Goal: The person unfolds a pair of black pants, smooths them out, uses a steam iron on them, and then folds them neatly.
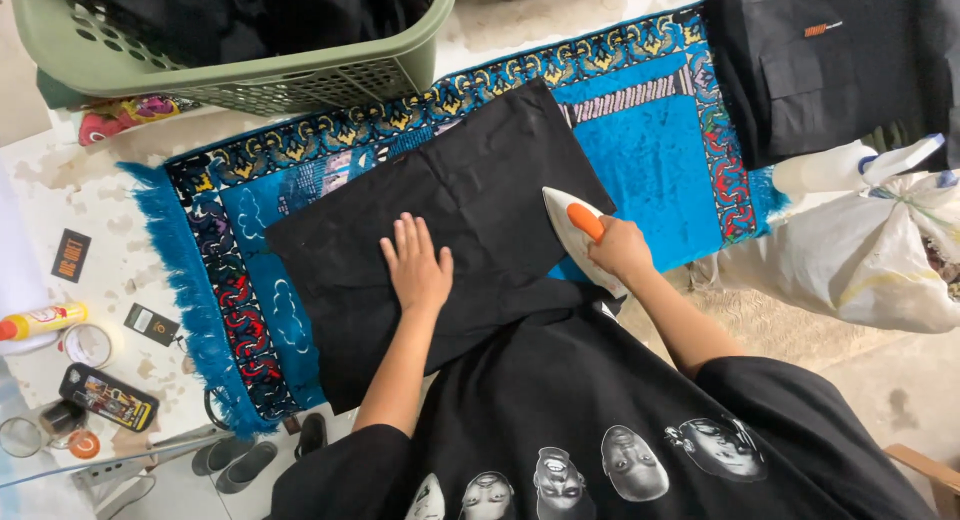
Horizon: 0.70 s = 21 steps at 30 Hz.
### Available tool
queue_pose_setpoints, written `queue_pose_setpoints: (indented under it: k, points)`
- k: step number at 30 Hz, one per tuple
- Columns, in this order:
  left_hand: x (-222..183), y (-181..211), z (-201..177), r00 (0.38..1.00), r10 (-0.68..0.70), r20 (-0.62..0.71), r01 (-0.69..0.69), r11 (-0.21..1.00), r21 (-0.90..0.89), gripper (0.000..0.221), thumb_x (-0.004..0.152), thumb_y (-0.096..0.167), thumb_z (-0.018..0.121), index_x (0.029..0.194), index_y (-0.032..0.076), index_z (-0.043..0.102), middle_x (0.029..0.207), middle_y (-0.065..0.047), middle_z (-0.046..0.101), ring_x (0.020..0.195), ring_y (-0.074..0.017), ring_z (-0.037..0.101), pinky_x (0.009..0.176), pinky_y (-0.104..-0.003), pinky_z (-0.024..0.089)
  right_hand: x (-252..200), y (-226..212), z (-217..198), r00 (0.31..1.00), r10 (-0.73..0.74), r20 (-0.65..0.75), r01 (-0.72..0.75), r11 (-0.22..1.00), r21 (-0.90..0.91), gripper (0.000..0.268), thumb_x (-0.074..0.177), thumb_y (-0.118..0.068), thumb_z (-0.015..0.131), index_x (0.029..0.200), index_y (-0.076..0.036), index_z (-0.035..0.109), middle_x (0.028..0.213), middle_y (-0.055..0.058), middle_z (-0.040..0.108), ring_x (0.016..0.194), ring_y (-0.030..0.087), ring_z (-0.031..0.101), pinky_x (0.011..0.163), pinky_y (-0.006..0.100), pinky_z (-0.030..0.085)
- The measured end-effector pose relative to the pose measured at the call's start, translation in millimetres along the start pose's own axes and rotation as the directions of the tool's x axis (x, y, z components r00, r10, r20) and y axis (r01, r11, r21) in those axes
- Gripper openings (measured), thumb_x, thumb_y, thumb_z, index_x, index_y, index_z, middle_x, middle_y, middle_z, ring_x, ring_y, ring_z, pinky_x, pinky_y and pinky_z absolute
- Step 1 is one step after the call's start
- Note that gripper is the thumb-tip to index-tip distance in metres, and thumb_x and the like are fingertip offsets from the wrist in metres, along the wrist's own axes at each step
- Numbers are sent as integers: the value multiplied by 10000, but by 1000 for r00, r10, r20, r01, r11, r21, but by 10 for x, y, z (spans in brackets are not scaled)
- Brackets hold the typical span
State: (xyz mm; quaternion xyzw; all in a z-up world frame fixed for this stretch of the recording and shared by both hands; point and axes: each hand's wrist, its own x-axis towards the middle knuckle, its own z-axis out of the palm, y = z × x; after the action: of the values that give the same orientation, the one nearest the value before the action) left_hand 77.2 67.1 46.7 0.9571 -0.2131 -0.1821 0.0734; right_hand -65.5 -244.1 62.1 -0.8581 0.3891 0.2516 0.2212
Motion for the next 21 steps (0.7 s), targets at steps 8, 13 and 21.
queue_pose_setpoints:
  k: [8, 13, 21]
  points:
    - [-501, 582, 675, 943, 317, 100, -311, 948, -76, 629, 1075, 398, 408, 1634, 148, 265, 1710, -113, 199, 1577, -282, 165, 1260, -557, 63, 792, -604, -237, 985, -24, -169, 51, 986, 157, 382, 770, -204, 656, 1114, -64, 746, 959, 251, 729, 961, 470, 731, 815, 546, 606]
    - [-480, 548, 626, 939, 296, 177, -288, 955, -70, 637, 1089, 455, 373, 1653, 211, 208, 1723, -61, 162, 1580, -236, 152, 1273, -516, 64, 1367, -935, -562, 980, -52, -191, 88, 979, 182, 398, 751, -178, 626, 1114, -62, 742, 923, 231, 722, 940, 458, 734, 787, 541, 604]
    - [-501, 570, 633, 938, 290, 188, -283, 957, -63, 638, 1091, 444, 363, 1659, 218, 179, 1733, -49, 120, 1587, -242, 128, 1278, -515, 43, 1136, -553, -594, 990, -95, -100, 99, 995, 33, 425, 728, -188, 643, 1123, -107, 780, 921, 218, 744, 930, 449, 743, 788, 538, 602]
